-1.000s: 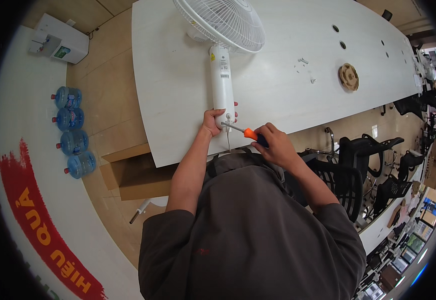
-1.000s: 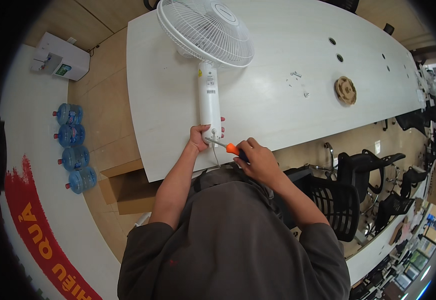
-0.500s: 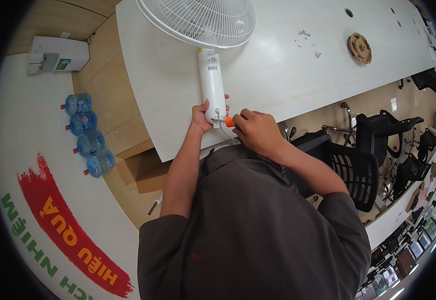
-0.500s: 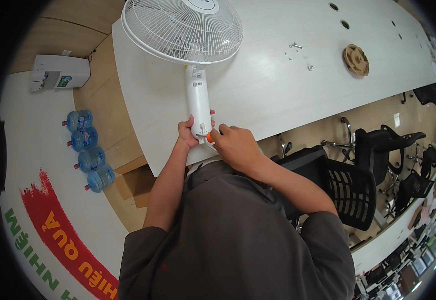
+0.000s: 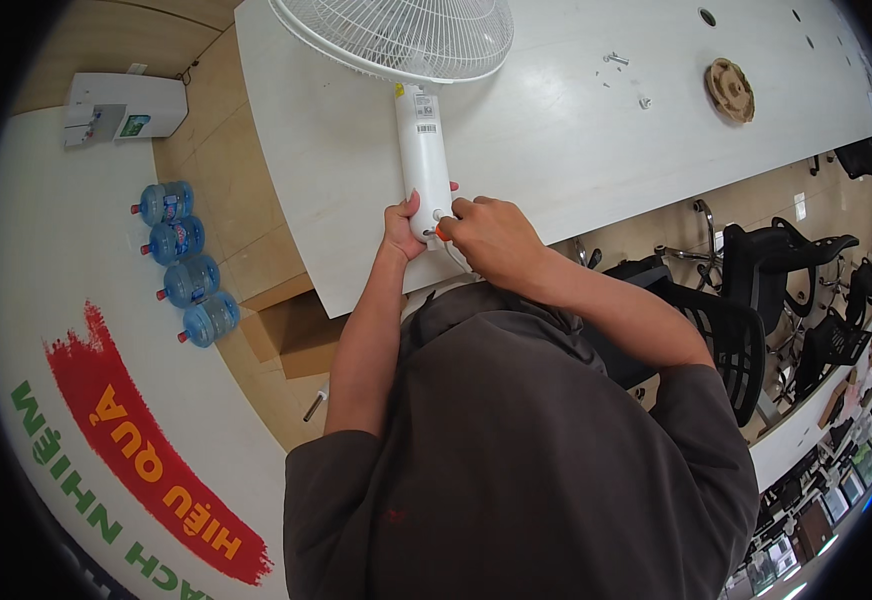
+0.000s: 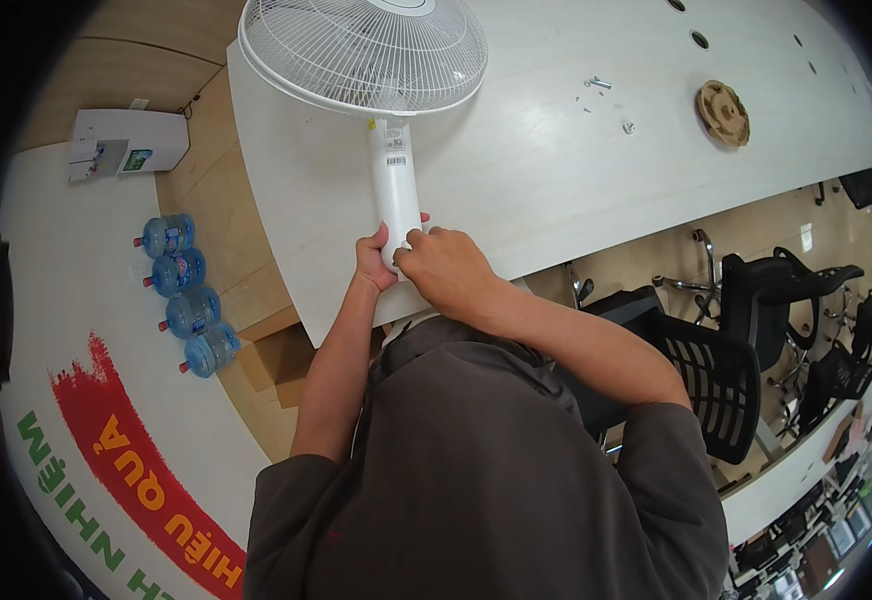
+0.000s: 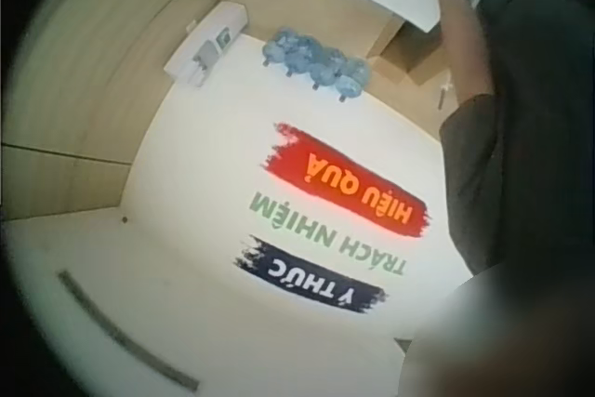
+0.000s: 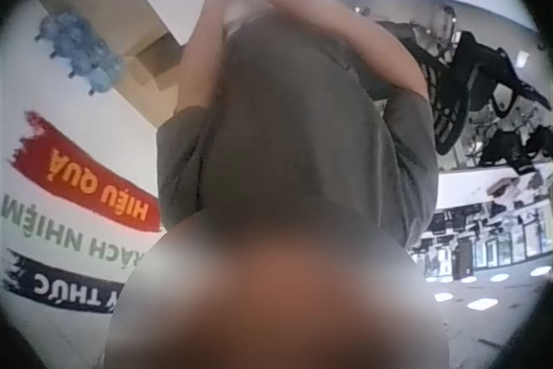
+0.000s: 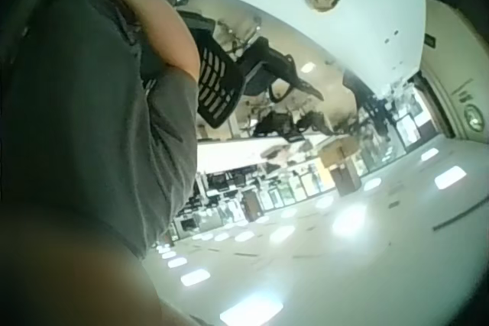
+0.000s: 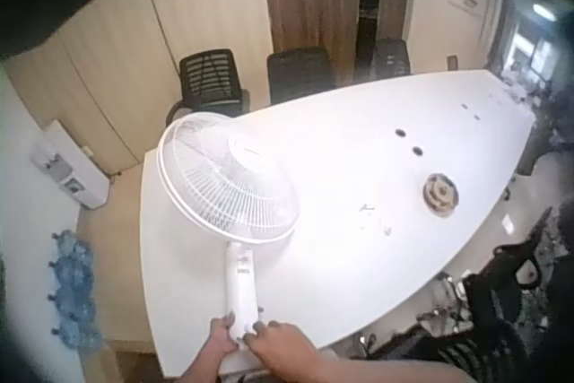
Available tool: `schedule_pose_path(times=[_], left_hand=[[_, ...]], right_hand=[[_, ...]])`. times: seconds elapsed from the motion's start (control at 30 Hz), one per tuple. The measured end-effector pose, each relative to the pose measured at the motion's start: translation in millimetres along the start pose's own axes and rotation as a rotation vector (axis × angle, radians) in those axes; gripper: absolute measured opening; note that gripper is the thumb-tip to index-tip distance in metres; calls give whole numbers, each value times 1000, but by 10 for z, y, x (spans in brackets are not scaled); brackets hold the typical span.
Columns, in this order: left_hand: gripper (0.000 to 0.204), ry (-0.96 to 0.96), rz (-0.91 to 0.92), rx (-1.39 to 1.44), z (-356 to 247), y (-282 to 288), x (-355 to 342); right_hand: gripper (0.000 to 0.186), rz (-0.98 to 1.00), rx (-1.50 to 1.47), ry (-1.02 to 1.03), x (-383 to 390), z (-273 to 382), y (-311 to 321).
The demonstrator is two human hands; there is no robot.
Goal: Using a screwdriver to repair or assemble the base of a white electric fan.
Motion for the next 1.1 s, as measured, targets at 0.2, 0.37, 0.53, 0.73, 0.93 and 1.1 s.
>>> schedule_pose_path(times=[0.2,0.37,0.53,0.73,0.93,1.1], left_hand=[[75,-2,-11,34,-51,4,-24],[58,-22,-303,-49,-164,40,21],[34,-295,-491,-362,-210,88,27],[35,-402,-524,-668,-274,267,-73],[39,-420,-536,-999,-409,445,-169],[60,-341,-571,-1252,-580,351,-194]], right_hand=[[16,-36,66,107,-84,77,44],[18,-104,-65,88,-113,20,55],[27,-171,-263,6,-131,-112,-172],[22,-296,-261,106,-32,-190,-487],[20,-343,-239,132,-40,-194,-761],[21,-365,-228,119,-163,-131,-866]])
Point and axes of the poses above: each hand's wrist, its own x-axis away from the middle knuckle, its own y-axis out of the back of the hand, z = x × y, the point moved 3 cm from there along -x, towards the middle knuckle
